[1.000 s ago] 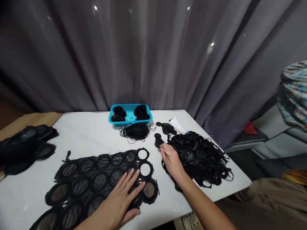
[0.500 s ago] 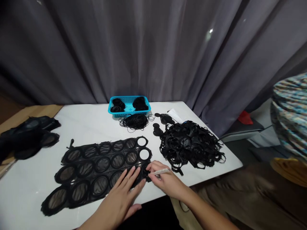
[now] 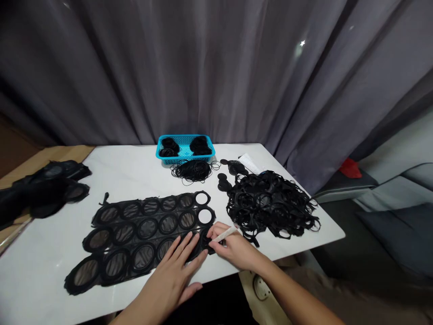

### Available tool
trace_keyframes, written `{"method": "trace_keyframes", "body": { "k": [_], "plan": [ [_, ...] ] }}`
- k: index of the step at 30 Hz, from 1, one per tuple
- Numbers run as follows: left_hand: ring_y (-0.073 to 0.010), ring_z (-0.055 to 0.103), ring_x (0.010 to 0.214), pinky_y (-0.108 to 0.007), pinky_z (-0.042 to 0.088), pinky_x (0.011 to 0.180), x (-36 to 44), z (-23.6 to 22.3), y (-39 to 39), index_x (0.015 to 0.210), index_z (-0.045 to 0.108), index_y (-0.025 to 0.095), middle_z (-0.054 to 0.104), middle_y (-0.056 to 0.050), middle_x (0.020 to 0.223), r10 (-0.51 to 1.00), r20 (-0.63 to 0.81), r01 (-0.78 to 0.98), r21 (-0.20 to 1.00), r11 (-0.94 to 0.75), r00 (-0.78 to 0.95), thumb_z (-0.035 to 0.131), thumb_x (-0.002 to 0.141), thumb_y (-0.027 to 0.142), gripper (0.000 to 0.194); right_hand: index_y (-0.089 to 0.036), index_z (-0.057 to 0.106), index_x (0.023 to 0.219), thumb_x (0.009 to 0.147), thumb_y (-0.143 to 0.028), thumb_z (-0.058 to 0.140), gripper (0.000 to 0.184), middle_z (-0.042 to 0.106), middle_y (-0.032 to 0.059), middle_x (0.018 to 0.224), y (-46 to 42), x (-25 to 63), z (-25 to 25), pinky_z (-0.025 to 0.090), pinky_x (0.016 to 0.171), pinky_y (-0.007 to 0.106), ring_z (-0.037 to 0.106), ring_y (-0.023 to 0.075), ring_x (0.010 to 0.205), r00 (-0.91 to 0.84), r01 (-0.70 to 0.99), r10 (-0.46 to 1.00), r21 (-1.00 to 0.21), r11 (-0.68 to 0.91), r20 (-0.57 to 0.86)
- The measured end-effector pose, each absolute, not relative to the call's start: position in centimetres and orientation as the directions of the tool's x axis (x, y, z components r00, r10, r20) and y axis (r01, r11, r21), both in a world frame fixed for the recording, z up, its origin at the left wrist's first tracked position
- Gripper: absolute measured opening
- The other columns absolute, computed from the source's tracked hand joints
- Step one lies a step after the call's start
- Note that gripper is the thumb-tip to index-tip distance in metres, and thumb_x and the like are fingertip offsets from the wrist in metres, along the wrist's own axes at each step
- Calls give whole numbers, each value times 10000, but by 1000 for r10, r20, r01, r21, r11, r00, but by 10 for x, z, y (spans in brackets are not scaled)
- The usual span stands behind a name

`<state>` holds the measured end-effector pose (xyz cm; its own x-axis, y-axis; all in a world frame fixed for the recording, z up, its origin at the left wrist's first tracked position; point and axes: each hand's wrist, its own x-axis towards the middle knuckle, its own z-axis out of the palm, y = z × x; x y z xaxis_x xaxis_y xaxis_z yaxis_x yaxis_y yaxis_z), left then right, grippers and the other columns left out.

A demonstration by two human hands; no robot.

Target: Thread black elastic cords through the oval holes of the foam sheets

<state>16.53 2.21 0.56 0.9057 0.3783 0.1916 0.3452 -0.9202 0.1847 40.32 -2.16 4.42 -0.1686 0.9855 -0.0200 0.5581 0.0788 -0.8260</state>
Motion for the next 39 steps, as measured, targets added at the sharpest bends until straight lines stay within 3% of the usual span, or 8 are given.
{"method": "trace_keyframes", "body": {
  "k": [7, 13, 17, 19, 21, 25, 29, 39],
  "plan": [
    [-319, 260, 1482, -523, 282, 1173, 165, 8, 21, 1501, 370, 289, 267, -103, 1625, 391, 206, 349, 211, -913, 897, 653, 907, 426, 672, -204, 602, 924, 945, -187, 535, 72, 608, 41, 1031, -23, 401, 50, 479, 823, 283, 580, 173, 916, -185, 603, 983, -791, 107, -8],
    [-345, 239, 1485, -535, 311, 1157, 166, 10, 21, 1519, 338, 291, 220, -109, 1639, 404, 191, 360, 226, -905, 895, 686, 876, 394, 738, -210, 606, 1025, 984, -179, 456, 159, 639, 107, 1137, -32, 392, 34, 488, 930, 388, 570, 247, 1070, -307, 732, 943, -600, 322, 132],
    [-367, 259, 1474, -557, 315, 1148, 168, 9, 21, 1474, 412, 300, 201, -110, 1644, 409, 189, 364, 234, -902, 893, 702, 864, 407, 684, -208, 609, 1056, 1015, -243, 399, 217, 669, 116, 1056, -20, 414, 28, 505, 915, 411, 618, 251, 1007, 21, 759, 955, -626, 176, 295],
    [-362, 257, 1476, -552, 317, 1150, 166, 11, 20, 1474, 410, 301, 197, -102, 1646, 403, 197, 356, 233, -905, 894, 692, 874, 429, 676, -206, 612, 1022, 1016, -316, 419, 223, 677, 102, 1001, -10, 426, 35, 514, 887, 399, 638, 242, 942, 226, 733, 929, -679, 36, 293],
    [-340, 271, 1475, -529, 328, 1153, 161, 14, 19, 1499, 372, 292, 245, -103, 1632, 389, 199, 346, 219, -912, 900, 681, 885, 436, 703, -207, 610, 982, 1011, -369, 433, 241, 682, 85, 983, -2, 430, 43, 522, 843, 365, 646, 227, 899, 274, 700, 932, -714, -24, 237],
    [-300, 322, 1459, -476, 341, 1160, 141, 15, 20, 1519, 342, 233, 358, -123, 1583, 403, 232, 373, 165, -913, 885, 646, 916, 438, 705, -218, 610, 1003, 1017, -321, 426, 211, 677, 57, 985, 0, 404, 51, 502, 833, 305, 642, 194, 916, 31, 655, 986, -748, 105, 166],
    [-291, 324, 1459, -454, 331, 1168, 123, 10, 22, 1500, 379, 254, 332, -111, 1597, 413, 255, 389, 140, -911, 874, 632, 930, 420, 645, -220, 612, 1029, 996, -225, 459, 157, 660, 35, 980, -4, 371, 48, 474, 819, 272, 620, 169, 910, -229, 591, 968, -775, 225, 106],
    [-298, 327, 1455, -476, 388, 1130, 117, 10, 20, 1521, 343, 274, 313, -113, 1603, 405, 195, 387, 125, -914, 893, 650, 911, 331, 685, -211, 602, 911, 942, -175, 547, 72, 614, 29, 1058, -5, 361, 48, 447, 848, 267, 584, 162, 959, -288, 545, 957, -818, 184, 24]
  ]
}}
